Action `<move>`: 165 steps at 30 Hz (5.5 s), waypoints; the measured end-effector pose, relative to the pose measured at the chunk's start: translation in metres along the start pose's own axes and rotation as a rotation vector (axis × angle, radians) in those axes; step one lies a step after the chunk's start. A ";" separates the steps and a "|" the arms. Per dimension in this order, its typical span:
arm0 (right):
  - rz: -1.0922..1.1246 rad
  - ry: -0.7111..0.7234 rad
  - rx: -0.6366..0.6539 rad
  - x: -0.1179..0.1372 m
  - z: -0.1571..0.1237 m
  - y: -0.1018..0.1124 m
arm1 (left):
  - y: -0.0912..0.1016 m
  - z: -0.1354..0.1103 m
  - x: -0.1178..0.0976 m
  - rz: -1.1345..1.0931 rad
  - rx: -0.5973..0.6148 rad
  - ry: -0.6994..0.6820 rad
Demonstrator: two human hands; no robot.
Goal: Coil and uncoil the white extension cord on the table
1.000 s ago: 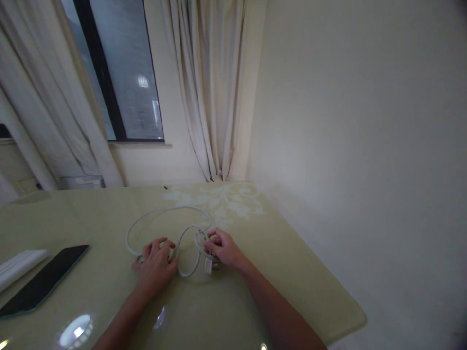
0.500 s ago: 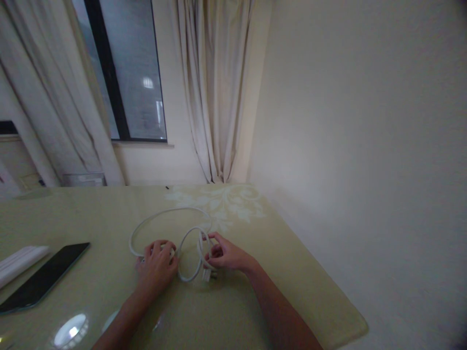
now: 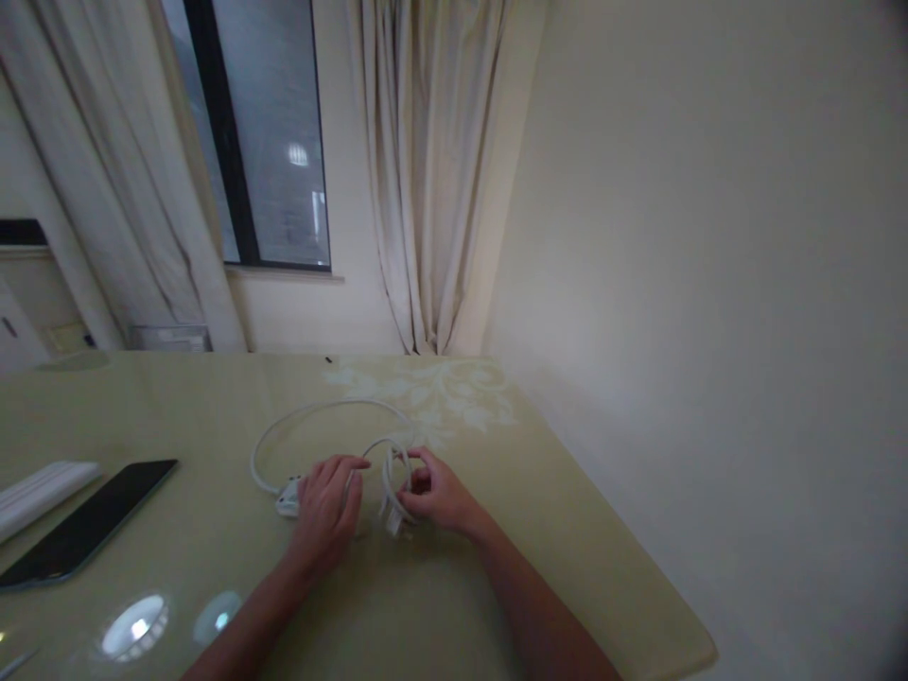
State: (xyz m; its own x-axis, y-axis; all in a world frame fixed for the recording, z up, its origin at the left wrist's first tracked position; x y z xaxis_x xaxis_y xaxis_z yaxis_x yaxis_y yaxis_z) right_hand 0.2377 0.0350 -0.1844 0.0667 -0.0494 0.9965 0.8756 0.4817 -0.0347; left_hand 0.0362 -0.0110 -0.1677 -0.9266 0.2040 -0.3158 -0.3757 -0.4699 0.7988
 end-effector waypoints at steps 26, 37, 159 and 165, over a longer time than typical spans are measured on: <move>0.342 -0.193 0.084 0.001 -0.002 -0.016 | -0.003 -0.015 -0.033 -0.317 0.051 -0.151; 0.453 -0.027 -0.179 0.001 -0.001 -0.022 | 0.005 -0.010 -0.027 -0.267 -0.011 -0.099; 0.204 -0.037 -0.213 0.013 0.001 0.010 | 0.022 0.000 0.004 -0.832 -0.208 0.378; 0.279 -0.006 -0.191 0.015 0.002 0.004 | 0.029 -0.003 -0.002 -0.757 -0.218 0.239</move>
State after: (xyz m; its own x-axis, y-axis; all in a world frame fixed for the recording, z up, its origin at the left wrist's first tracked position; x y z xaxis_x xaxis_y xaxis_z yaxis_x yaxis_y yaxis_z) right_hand 0.2411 0.0379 -0.1691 0.3144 0.0666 0.9470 0.8978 0.3032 -0.3194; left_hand 0.0272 -0.0276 -0.1459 -0.3898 0.3560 -0.8493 -0.8720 -0.4393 0.2161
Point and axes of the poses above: each hand's wrist, its own z-axis towards the middle knuckle, its own y-axis out of the back of the hand, x = y × z, the point moved 4 cm from there along z, towards the middle knuckle, and after that the axes turned 11 degrees about z, right-handed, at the moved point
